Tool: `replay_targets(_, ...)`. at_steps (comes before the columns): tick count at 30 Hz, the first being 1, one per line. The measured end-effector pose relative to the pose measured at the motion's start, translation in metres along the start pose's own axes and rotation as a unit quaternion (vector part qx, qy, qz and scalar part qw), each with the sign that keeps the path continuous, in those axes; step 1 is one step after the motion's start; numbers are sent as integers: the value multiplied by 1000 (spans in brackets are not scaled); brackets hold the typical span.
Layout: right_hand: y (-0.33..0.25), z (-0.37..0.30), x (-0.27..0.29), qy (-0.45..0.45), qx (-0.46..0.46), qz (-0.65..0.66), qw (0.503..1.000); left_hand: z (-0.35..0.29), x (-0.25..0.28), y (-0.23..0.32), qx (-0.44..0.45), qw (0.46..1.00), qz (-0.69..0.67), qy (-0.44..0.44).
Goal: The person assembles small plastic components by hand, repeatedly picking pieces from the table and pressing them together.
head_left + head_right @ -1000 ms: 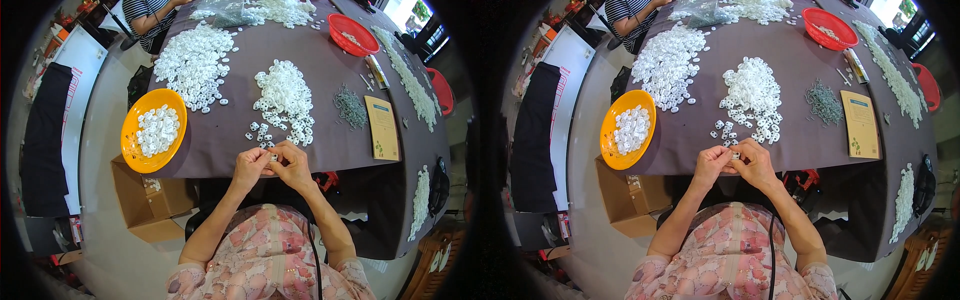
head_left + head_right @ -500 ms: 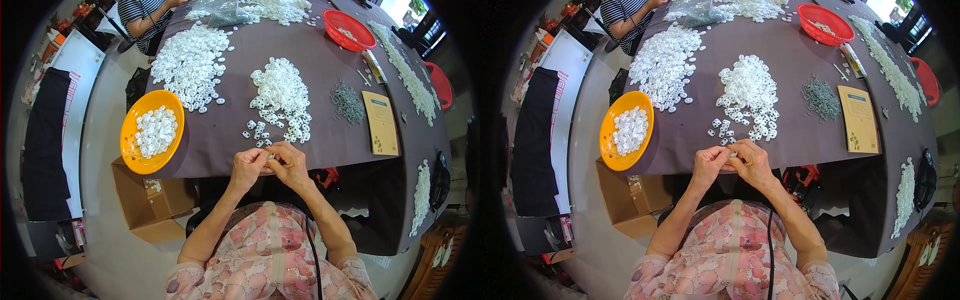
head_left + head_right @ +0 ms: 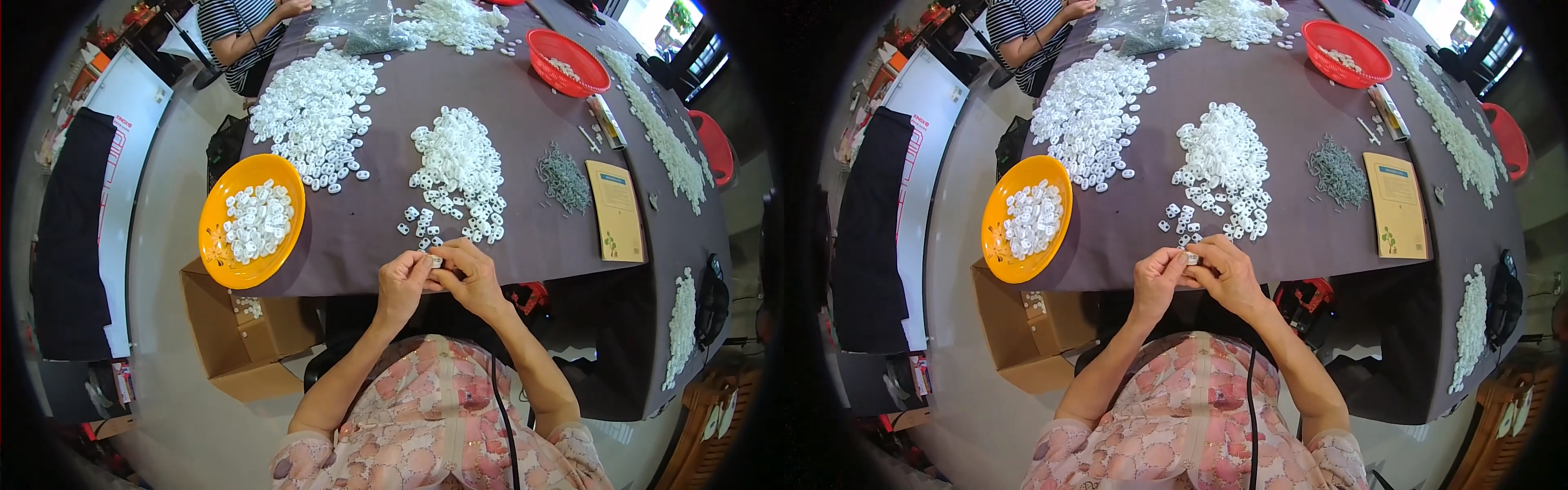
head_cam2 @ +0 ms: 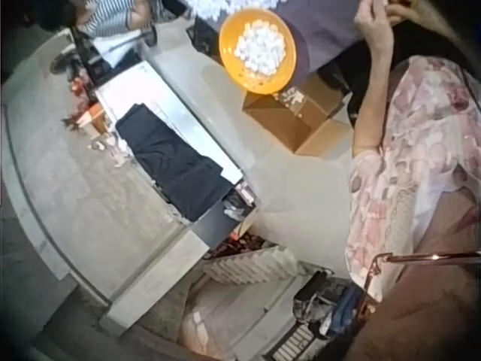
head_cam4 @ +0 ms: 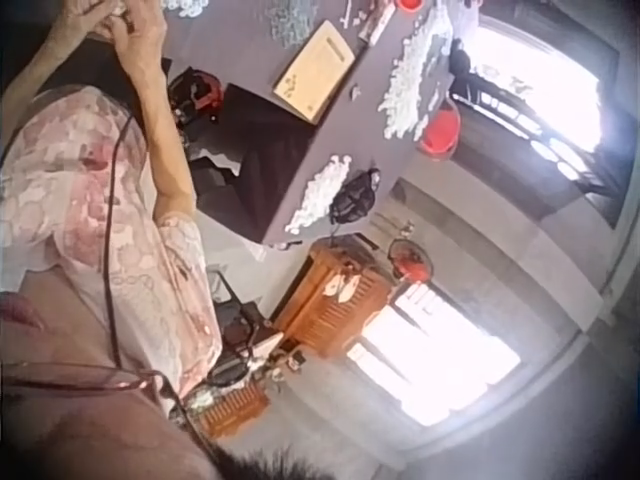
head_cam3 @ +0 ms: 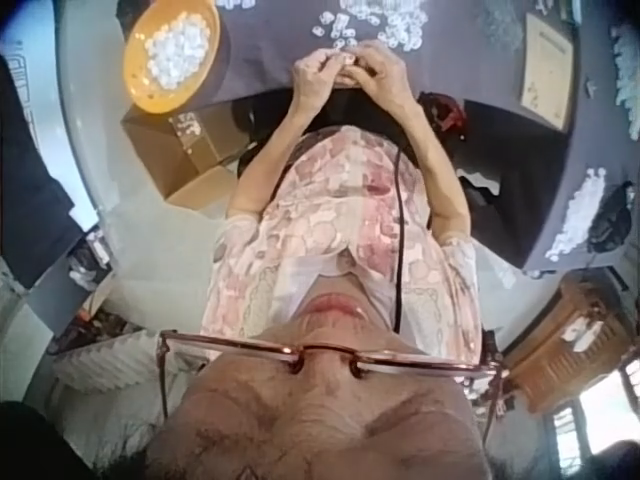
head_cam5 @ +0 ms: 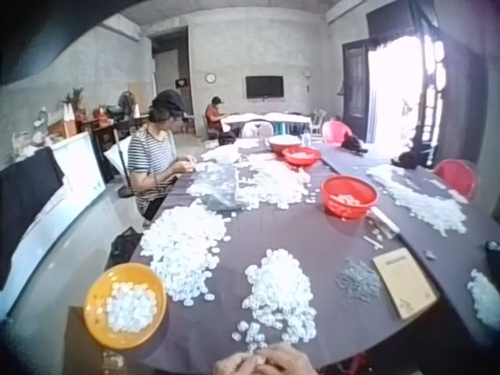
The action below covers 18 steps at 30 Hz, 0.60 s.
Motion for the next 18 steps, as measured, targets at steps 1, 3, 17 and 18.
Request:
replay_targets(1, -1, 0, -1, -9, -3, 7, 1000, -1, 7, 2, 6, 1000, -4, 22)
replay_targets(3, -1, -1, 6, -7, -9, 0, 1000, 0, 20, 10, 6, 998, 1, 55)
replay_targets(17, 2, 21, -6, 5, -33, -115, 993, 36, 218, 126, -135, 915, 187, 330)
replay_targets(18, 5, 22, -6, 10, -34, -138, 990, 42, 231, 121, -108, 911, 220, 331)
Point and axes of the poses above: each hand's wrist, its own z-axis towards the middle knuckle, its own x-axis out of the back of the hand, y = z × x, the point moved 7 cm from there along z, towards the middle knuckle, and after that the axes turned 10 degrees about y, right-handed, at the moved point
